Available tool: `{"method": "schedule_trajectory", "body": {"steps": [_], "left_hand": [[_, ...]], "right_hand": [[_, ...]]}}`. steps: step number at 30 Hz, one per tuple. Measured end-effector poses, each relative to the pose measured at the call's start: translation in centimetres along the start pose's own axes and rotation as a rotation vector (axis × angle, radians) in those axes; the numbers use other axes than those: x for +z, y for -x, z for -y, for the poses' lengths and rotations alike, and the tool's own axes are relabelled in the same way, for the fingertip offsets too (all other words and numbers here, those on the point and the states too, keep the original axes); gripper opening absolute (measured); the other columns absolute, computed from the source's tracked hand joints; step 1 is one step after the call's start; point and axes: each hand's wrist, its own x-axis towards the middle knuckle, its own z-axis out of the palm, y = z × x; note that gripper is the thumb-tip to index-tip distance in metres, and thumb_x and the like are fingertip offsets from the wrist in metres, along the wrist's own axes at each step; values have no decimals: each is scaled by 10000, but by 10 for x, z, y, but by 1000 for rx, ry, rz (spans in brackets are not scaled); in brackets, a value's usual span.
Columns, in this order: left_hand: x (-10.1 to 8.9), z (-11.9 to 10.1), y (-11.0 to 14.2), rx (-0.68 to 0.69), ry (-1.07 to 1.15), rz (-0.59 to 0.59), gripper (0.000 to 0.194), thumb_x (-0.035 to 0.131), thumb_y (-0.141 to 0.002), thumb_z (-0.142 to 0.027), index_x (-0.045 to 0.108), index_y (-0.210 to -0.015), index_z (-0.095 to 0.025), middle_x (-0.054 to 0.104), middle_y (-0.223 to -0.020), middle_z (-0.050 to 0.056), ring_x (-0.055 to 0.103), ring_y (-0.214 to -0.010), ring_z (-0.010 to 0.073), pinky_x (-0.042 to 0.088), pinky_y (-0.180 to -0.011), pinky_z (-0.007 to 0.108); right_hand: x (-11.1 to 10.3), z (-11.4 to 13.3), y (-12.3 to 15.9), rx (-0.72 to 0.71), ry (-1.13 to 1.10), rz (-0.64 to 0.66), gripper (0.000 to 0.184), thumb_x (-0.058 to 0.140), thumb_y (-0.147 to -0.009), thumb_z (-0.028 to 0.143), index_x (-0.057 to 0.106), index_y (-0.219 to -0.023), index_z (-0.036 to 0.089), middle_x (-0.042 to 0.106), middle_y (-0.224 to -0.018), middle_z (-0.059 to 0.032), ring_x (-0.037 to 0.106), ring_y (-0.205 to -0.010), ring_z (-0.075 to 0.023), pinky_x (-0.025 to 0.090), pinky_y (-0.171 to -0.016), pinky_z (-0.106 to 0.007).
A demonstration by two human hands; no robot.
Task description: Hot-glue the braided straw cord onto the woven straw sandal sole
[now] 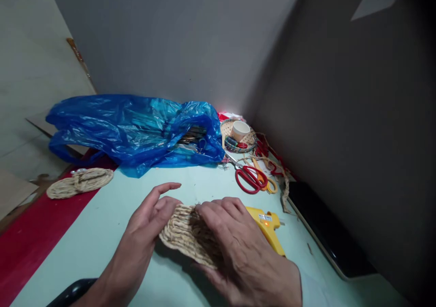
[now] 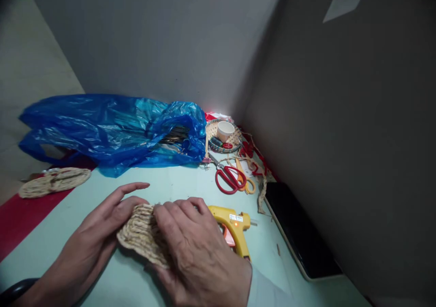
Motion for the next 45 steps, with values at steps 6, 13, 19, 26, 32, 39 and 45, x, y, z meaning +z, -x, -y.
{"method": "schedule_trajectory", "body": {"steps": [6,13,19,26,32,39,45], "left_hand": [[-3,2,1,118,-118,-42,471,711,-840,-455,561,-1243,-263,675,-849,-4,627,-763,189,486,-678,269],[-6,6,1,131,-129,-70,452,724,-829,-462,568,-1213,-281,663,-806,-13,614,-733,190,487,-649,281],[-6,5,6,140,-143,-103,437,721,-830,-485,544,-1189,-308,683,-883,-10,646,-792,208,509,-695,306],[-9,10,11,150,-93,-122,405,726,-831,-473,547,-1173,-349,704,-1011,-8,676,-855,216,529,-724,304],[-8,7,9,181,-132,-158,409,727,-822,-488,550,-1157,-334,710,-1019,12,689,-884,250,549,-716,331],[-7,5,9,197,-210,-181,418,720,-815,-524,530,-1126,-320,689,-936,-2,693,-889,254,553,-715,326],[7,5,18,205,-233,-190,377,727,-809,-478,550,-1097,-310,683,-864,-17,675,-852,219,513,-762,311]], "right_hand": [[-1,2,1,49,17,7,782,692,-883,427,276,-1477,134,517,-1403,-136,446,-1236,-292,361,-1088,-472],[-3,4,-2,-17,74,-21,667,638,-931,305,301,-1460,80,576,-1372,-151,482,-1234,-281,406,-1067,-451],[0,11,2,70,9,-148,455,603,-958,266,407,-1353,157,644,-1269,-77,576,-1124,-218,461,-1062,-324],[3,18,7,33,106,-264,341,569,-996,326,460,-1271,157,708,-1191,-80,640,-1077,-228,511,-1006,-336],[-1,12,2,58,115,-198,482,516,-995,545,455,-1271,154,687,-1094,-93,622,-976,-249,545,-865,-401],[-5,4,1,87,131,-129,882,562,-913,664,285,-1495,61,544,-1313,-201,468,-1219,-348,429,-1021,-551],[-2,10,-8,8,126,22,626,528,-991,486,451,-1398,16,599,-1294,-187,475,-1200,-313,357,-1093,-518]]}}
